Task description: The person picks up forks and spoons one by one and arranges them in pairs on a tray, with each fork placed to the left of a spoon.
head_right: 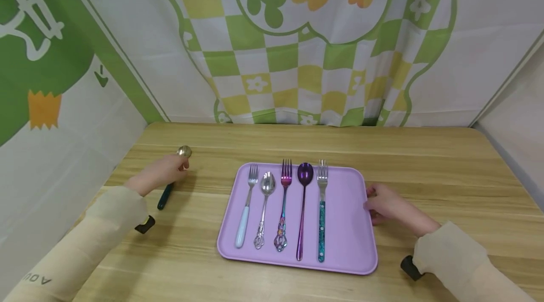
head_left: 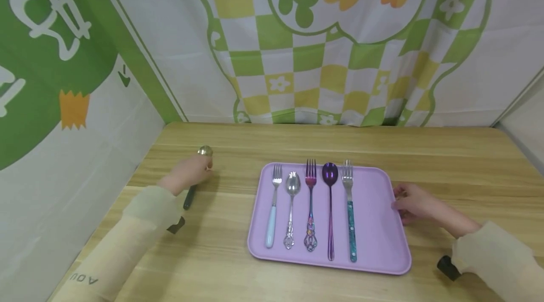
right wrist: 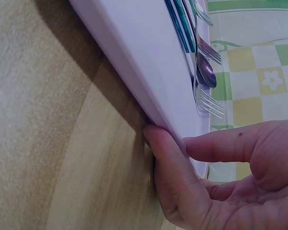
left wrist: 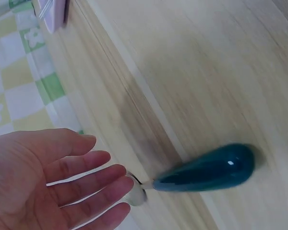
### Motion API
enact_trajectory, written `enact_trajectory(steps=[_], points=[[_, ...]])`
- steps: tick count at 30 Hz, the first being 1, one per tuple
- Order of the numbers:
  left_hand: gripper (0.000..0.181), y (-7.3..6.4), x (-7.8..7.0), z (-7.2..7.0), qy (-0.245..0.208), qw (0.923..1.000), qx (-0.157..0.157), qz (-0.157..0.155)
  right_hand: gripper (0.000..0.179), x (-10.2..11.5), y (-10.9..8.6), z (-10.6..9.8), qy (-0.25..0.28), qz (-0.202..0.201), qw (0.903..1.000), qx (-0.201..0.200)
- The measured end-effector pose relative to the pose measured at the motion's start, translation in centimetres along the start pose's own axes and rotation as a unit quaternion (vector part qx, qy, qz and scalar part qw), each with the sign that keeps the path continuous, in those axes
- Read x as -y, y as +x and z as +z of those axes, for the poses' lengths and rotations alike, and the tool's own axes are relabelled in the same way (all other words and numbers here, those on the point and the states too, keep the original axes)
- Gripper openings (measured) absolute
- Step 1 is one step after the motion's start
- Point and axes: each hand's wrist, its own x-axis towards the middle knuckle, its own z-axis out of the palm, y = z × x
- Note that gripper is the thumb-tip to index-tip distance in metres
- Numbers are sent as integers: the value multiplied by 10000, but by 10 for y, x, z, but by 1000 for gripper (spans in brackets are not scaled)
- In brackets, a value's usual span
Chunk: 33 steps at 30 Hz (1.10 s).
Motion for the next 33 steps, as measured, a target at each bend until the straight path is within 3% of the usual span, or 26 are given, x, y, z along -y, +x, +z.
enact_trajectory(steps=[4,16,21,33], points=[[26,-2,5,-1,-30,9999,-35,-126,35,1,-1,0,-42,40,10000,-9],[25,-1,33,6,-683,9957,-47,-630,37,3,0,0,-166,44,9999,-19],[25,-1,34,6,-940,9906,103,-992,36,1,0,0,-250,-11,9996,-102],[18,2,29,9,-1415,9787,298,-1459,37,1,0,0,-244,49,9996,-112]])
